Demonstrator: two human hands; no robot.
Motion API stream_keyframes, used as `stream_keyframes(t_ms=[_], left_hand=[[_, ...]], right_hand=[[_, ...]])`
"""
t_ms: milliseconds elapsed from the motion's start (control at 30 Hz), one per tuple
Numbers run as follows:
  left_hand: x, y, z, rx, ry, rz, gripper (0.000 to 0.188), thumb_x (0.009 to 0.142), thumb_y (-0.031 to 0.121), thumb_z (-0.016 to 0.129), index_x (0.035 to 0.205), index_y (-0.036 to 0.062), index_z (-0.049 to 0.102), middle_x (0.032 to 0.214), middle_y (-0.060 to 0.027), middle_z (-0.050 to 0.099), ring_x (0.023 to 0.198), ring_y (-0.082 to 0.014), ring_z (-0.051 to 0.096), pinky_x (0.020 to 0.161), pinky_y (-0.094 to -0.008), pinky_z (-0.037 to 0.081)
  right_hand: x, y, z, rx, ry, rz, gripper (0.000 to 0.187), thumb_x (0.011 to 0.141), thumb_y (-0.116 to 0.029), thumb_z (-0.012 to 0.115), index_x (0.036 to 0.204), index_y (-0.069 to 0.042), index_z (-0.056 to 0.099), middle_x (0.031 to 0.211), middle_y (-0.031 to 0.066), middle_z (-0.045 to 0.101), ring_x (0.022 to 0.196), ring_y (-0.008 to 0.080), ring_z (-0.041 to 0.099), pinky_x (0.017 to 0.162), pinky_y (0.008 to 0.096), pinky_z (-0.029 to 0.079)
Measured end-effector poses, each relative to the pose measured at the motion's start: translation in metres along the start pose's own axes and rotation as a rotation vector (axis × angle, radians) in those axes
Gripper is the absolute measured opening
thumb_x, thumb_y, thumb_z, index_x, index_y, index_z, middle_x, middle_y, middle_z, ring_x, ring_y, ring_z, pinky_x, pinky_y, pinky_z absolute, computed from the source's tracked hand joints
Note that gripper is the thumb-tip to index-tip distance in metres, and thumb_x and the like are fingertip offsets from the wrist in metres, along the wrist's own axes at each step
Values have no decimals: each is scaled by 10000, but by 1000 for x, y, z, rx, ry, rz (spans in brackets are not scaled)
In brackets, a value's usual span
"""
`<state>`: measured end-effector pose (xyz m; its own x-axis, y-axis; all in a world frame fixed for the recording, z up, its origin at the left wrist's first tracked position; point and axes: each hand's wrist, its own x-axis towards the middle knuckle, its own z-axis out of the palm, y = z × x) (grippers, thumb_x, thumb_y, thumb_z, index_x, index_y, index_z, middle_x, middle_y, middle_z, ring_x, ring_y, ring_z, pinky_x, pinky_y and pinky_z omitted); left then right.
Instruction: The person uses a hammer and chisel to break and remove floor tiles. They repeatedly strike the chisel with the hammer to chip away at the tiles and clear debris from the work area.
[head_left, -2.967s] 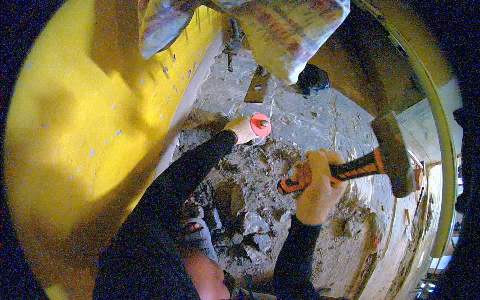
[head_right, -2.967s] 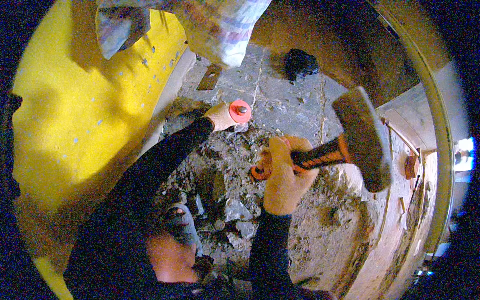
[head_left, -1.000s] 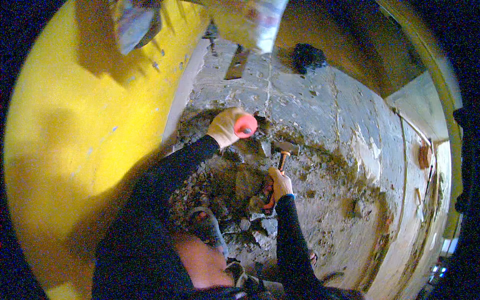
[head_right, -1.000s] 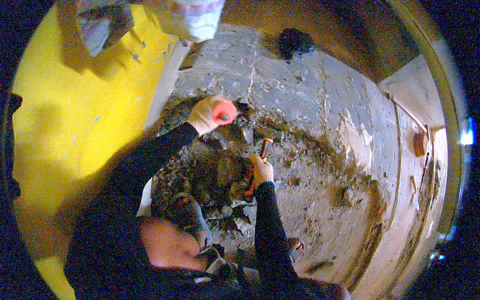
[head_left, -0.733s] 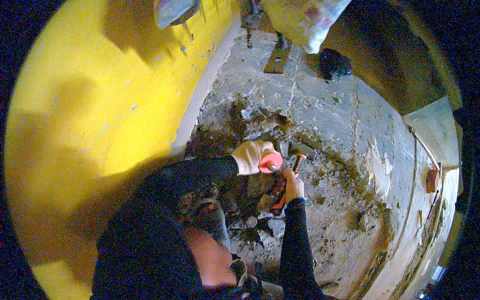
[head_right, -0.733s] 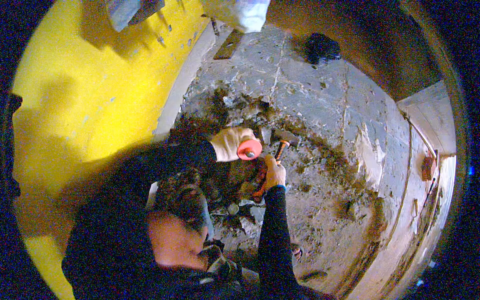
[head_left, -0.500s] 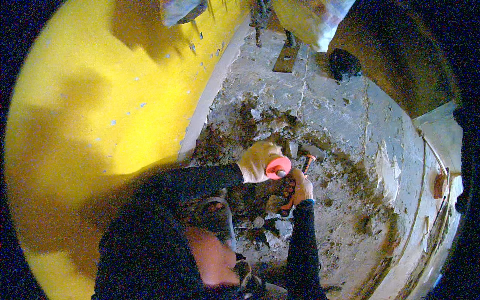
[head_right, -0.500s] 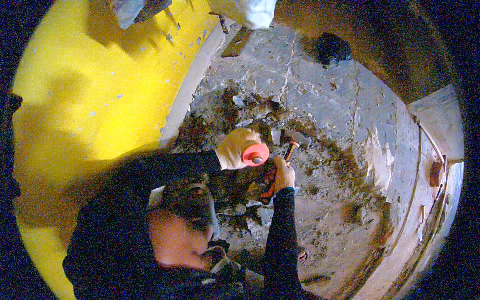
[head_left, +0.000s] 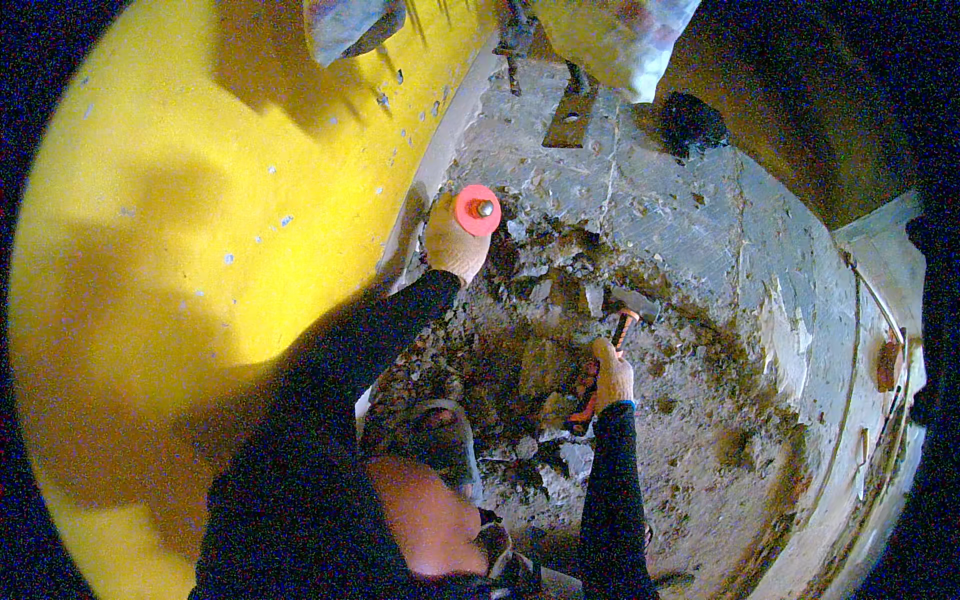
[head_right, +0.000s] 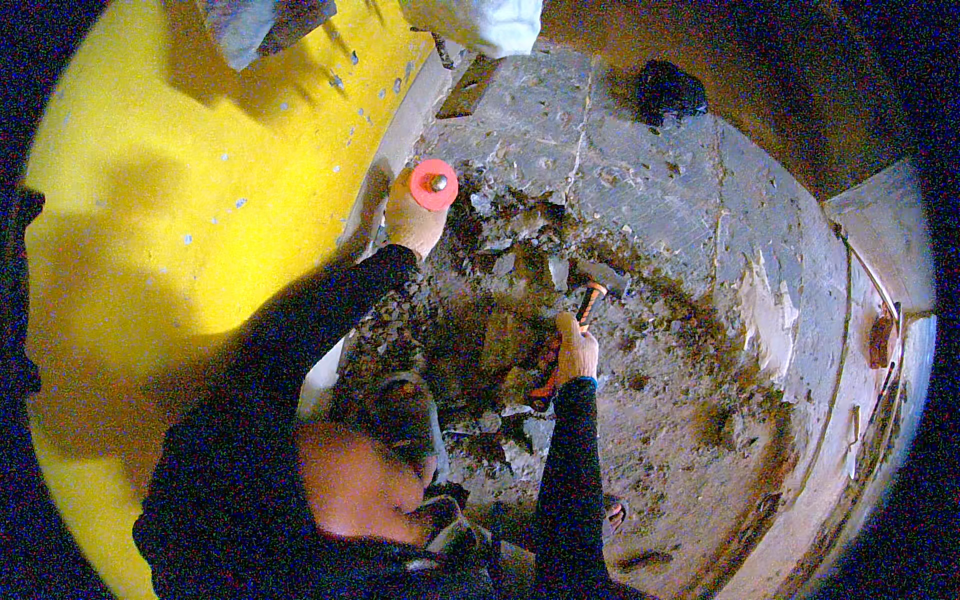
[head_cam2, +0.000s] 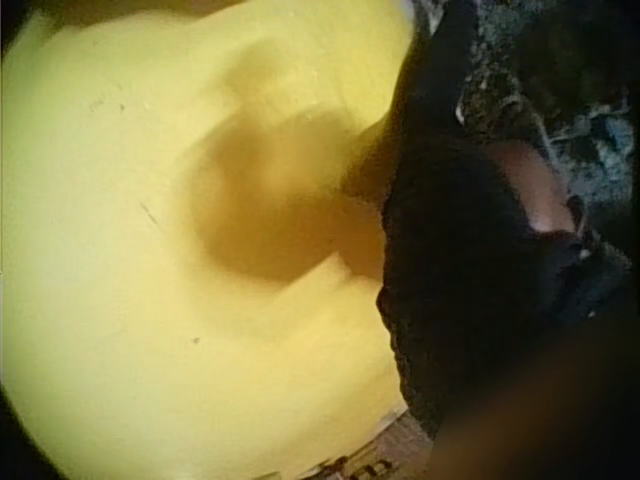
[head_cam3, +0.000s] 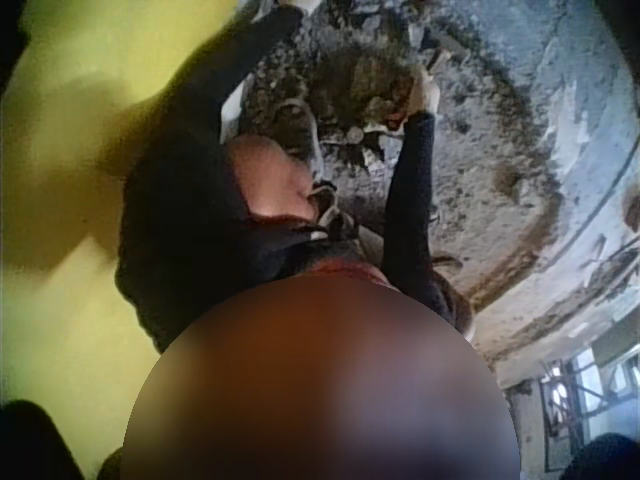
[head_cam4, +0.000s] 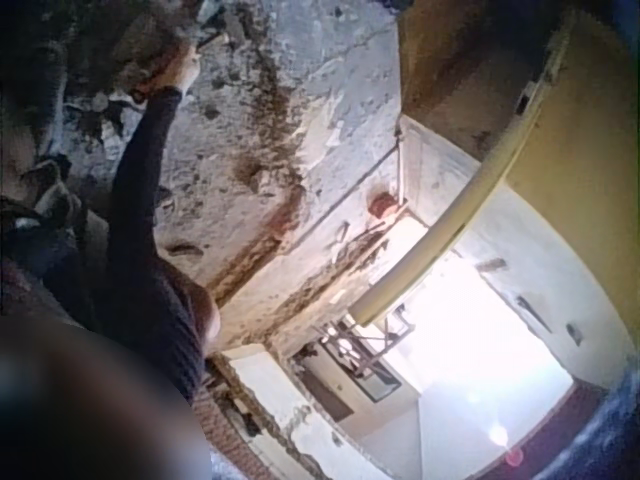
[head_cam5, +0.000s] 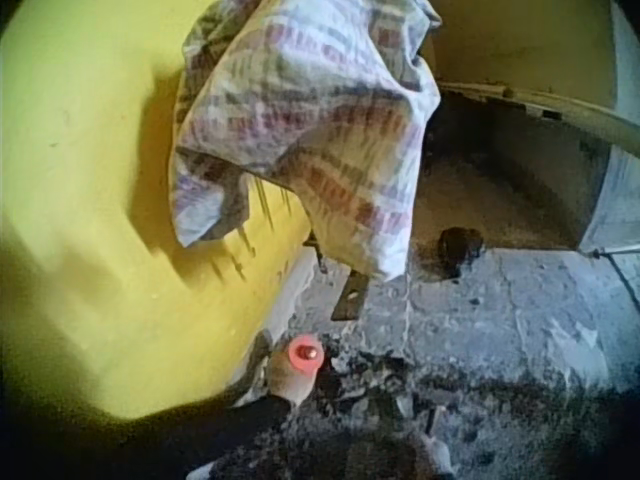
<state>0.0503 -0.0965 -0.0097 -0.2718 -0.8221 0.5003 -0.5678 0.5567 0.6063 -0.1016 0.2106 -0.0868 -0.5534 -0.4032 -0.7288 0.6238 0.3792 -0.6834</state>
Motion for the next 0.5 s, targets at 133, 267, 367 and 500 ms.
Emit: stream_keyframes(t_ms=[133,267,367,500], left_hand=[[-6,-2,-8,148,-23,203,232,791,235,799,961,121,691,926,-129,609,918,-391,598,772,-499,481],[-7,-14,-12,165,-6,292,247,742,223,802,944,141,684,919,-121,597,907,-383,581,759,-506,464],[-15,-22,-13,244,-89,305,252,723,221,794,938,152,682,934,-120,603,914,-383,583,758,-503,465],[-33,-18,-10,229,-194,282,241,714,227,782,927,177,682,882,-108,616,874,-368,595,745,-502,463]], right_hand=[[-1,1,-1,-19,-22,-69,467,870,-511,762,818,-86,575,691,1,585,519,149,557,476,337,451],[-6,-2,0,53,-57,-12,417,882,-462,753,853,-89,569,682,2,579,518,148,560,470,344,471],[-8,-6,2,33,-54,-31,373,888,-420,746,873,-92,569,676,-1,574,517,143,564,468,347,484],[-11,-9,5,-9,12,-35,356,882,-399,750,870,-97,562,670,0,572,507,138,555,460,339,473]])
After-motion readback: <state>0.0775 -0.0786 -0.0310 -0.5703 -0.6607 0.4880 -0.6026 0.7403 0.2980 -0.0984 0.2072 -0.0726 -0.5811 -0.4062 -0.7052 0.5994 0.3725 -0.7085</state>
